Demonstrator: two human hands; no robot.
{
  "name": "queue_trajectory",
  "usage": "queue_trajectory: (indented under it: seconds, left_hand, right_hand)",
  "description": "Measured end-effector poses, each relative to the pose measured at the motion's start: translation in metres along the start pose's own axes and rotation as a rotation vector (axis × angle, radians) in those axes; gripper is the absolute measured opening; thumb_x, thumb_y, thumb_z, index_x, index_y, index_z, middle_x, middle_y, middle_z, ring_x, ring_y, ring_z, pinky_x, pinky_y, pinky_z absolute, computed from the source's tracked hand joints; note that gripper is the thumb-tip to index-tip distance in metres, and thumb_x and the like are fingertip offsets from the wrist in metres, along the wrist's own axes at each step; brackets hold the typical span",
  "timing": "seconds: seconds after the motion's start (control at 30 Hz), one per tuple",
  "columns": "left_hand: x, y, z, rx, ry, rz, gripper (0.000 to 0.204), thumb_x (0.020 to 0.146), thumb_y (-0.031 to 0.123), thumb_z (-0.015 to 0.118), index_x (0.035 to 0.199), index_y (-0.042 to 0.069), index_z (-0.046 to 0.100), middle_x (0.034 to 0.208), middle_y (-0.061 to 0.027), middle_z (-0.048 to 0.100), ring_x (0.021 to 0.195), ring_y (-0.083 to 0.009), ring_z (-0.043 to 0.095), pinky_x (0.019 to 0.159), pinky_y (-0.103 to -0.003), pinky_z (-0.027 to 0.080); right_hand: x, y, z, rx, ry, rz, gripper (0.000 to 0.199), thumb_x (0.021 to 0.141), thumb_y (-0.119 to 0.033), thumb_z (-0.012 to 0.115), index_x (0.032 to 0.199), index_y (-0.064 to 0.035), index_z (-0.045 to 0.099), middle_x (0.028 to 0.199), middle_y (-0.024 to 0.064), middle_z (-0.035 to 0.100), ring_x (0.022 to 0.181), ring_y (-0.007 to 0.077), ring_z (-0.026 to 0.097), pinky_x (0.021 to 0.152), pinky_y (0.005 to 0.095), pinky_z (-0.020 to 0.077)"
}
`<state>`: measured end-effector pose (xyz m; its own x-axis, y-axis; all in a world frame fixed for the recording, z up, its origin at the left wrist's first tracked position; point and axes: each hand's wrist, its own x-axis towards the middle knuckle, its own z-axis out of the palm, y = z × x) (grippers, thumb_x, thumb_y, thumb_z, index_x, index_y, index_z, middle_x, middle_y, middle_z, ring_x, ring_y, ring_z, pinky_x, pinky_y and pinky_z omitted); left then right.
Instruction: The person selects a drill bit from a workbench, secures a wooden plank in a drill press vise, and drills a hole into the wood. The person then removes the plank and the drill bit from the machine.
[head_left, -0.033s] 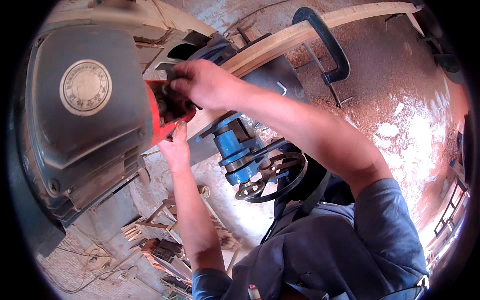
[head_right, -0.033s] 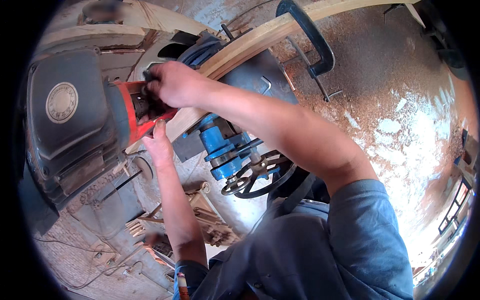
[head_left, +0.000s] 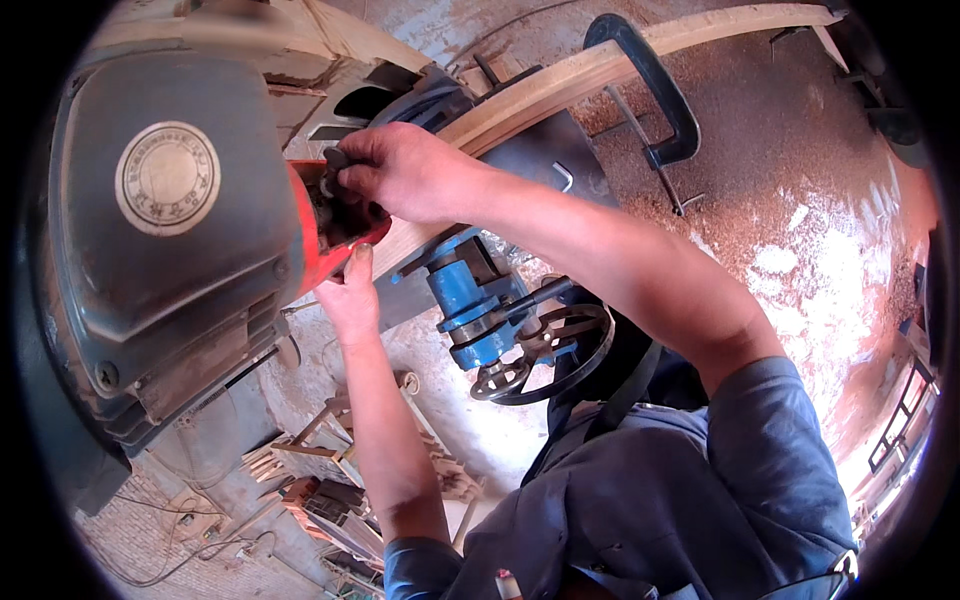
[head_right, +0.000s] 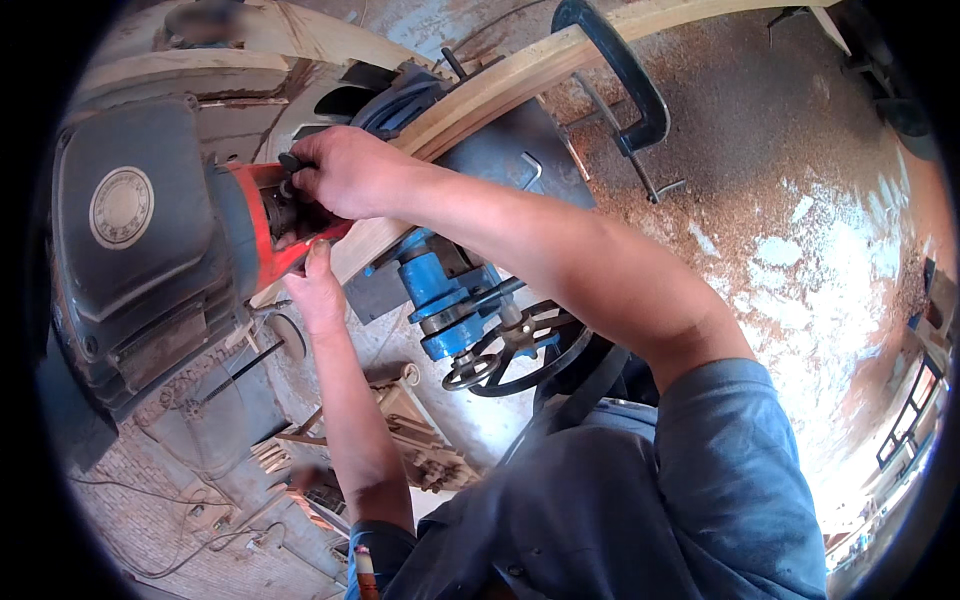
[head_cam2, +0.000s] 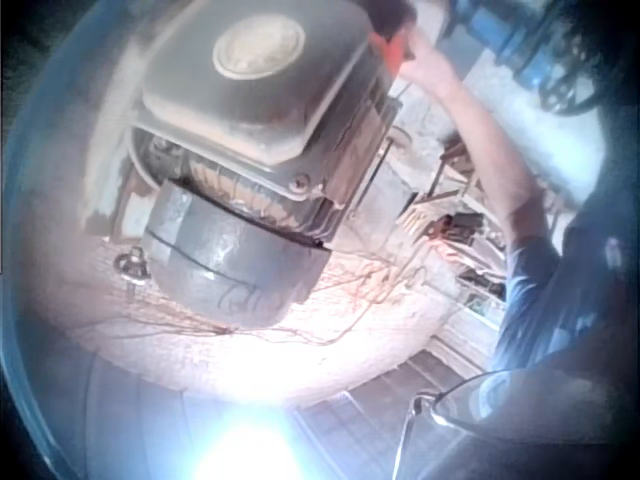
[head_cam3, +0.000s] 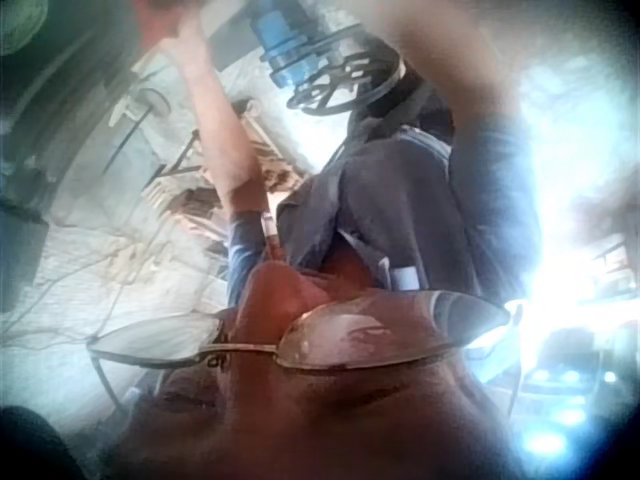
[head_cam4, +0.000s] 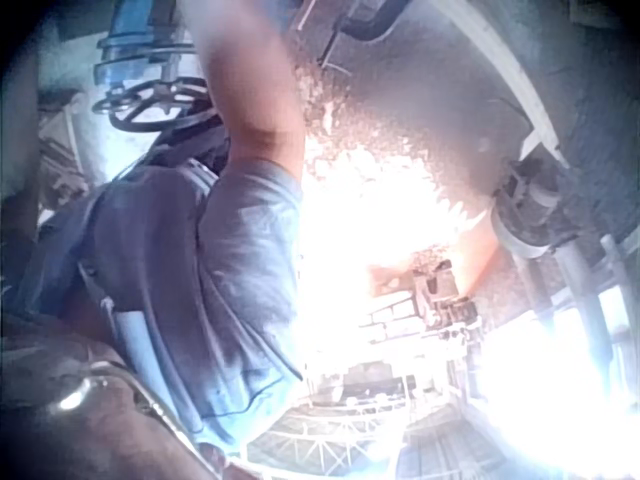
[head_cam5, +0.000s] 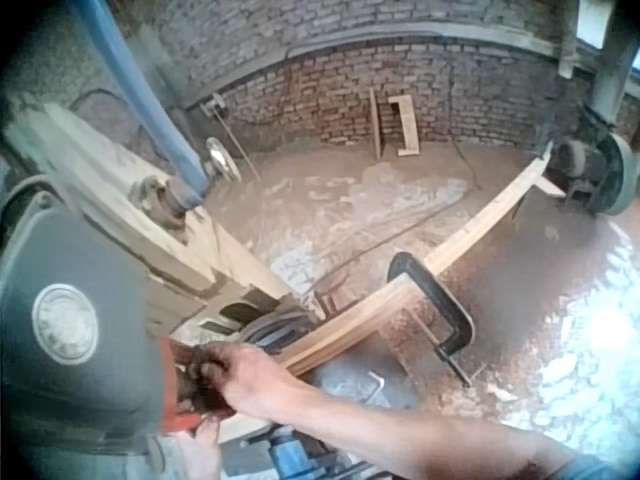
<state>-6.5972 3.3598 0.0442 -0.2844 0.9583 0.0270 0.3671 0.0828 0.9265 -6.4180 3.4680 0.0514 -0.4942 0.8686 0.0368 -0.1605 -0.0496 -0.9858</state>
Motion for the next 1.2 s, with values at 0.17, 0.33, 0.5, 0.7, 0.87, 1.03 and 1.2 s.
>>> queue_trajectory:
  seconds: [0.17, 0.33, 0.5, 0.7, 0.87, 1.03, 1.2]
  left_hand:
    - [-0.002, 0.004, 0.002, 0.055, 0.049, 0.029, 0.061, 0.08, 0.009, 0.071, 0.133, -0.006, 0.045, 0.128, -0.0149, 0.054, 0.113, -0.0229, 0.054, 0.099, -0.037, 0.043]
    - [-0.002, 0.004, 0.002, 0.013, 0.055, 0.024, 0.062, 0.079, 0.01, 0.072, 0.132, -0.006, 0.045, 0.126, -0.0152, 0.055, 0.112, -0.0232, 0.054, 0.098, -0.037, 0.044]
    - [0.001, 0.003, 0.002, 0.032, 0.02, 0.086, 0.06, 0.079, 0.011, 0.072, 0.131, -0.006, 0.046, 0.125, -0.0152, 0.055, 0.11, -0.023, 0.055, 0.095, -0.037, 0.045]
    - [-0.002, 0.007, 0.005, 0.065, 0.042, 0.069, 0.056, 0.081, 0.009, 0.07, 0.13, -0.006, 0.047, 0.126, -0.0159, 0.055, 0.111, -0.0236, 0.055, 0.095, -0.037, 0.045]
    - [-0.002, 0.005, 0.004, 0.052, 0.033, 0.061, 0.052, 0.082, 0.008, 0.07, 0.127, -0.005, 0.049, 0.125, -0.015, 0.055, 0.109, -0.022, 0.056, 0.092, -0.036, 0.046]
    - [-0.003, 0.017, 0.012, 0.03, 0.012, -0.029, 0.041, 0.084, 0.011, 0.069, 0.119, -0.004, 0.053, 0.117, -0.0101, 0.059, 0.105, -0.019, 0.055, 0.095, -0.035, 0.043]
    - [-0.001, 0.021, 0.013, -0.084, -0.017, 0.022, 0.037, 0.086, 0.009, 0.067, 0.119, -0.004, 0.056, 0.114, -0.0087, 0.061, 0.104, -0.0177, 0.056, 0.096, -0.034, 0.043]
  right_hand:
    - [-0.005, -0.006, -0.001, -0.134, -0.038, -0.042, 0.02, 0.092, -0.009, 0.057, 0.109, -0.0044, 0.066, 0.085, 0.0098, 0.07, 0.073, 0.02, 0.066, 0.072, 0.0338, 0.0526]
    - [-0.005, 0.0, -0.004, -0.276, -0.067, -0.182, 0.021, 0.091, -0.012, 0.061, 0.11, -0.0059, 0.066, 0.088, 0.0131, 0.068, 0.079, 0.0277, 0.067, 0.074, 0.0382, 0.053]
    - [-0.002, 0.014, -0.003, -0.371, -0.013, -0.442, 0.022, 0.091, -0.015, 0.061, 0.111, -0.0059, 0.065, 0.09, 0.0161, 0.065, 0.085, 0.0356, 0.063, 0.075, 0.0429, 0.052]
    - [0.006, 0.02, 0.013, -0.368, 0.073, -0.418, 0.018, 0.094, -0.021, 0.058, 0.101, -0.0042, 0.059, 0.086, 0.0187, 0.062, 0.083, 0.0398, 0.06, 0.071, 0.0464, 0.0495]
    - [0.001, 0.016, 0.029, -0.41, 0.185, -0.337, 0.022, 0.096, -0.024, 0.055, 0.089, -0.004, 0.052, 0.074, 0.0205, 0.059, 0.072, 0.0427, 0.057, 0.06, 0.0468, 0.0469]
    - [0.021, 0.013, 0.038, -0.098, 0.256, -0.031, 0.028, 0.097, -0.024, 0.051, 0.088, 0.0008, 0.062, 0.077, 0.0227, 0.063, 0.072, 0.0408, 0.061, 0.062, 0.0461, 0.0491]
    - [0.026, -0.014, 0.035, 0.169, 0.133, 0.447, 0.04, 0.098, -0.028, 0.049, 0.091, 0.0064, 0.066, 0.083, 0.0273, 0.065, 0.078, 0.0413, 0.065, 0.068, 0.0452, 0.0528]
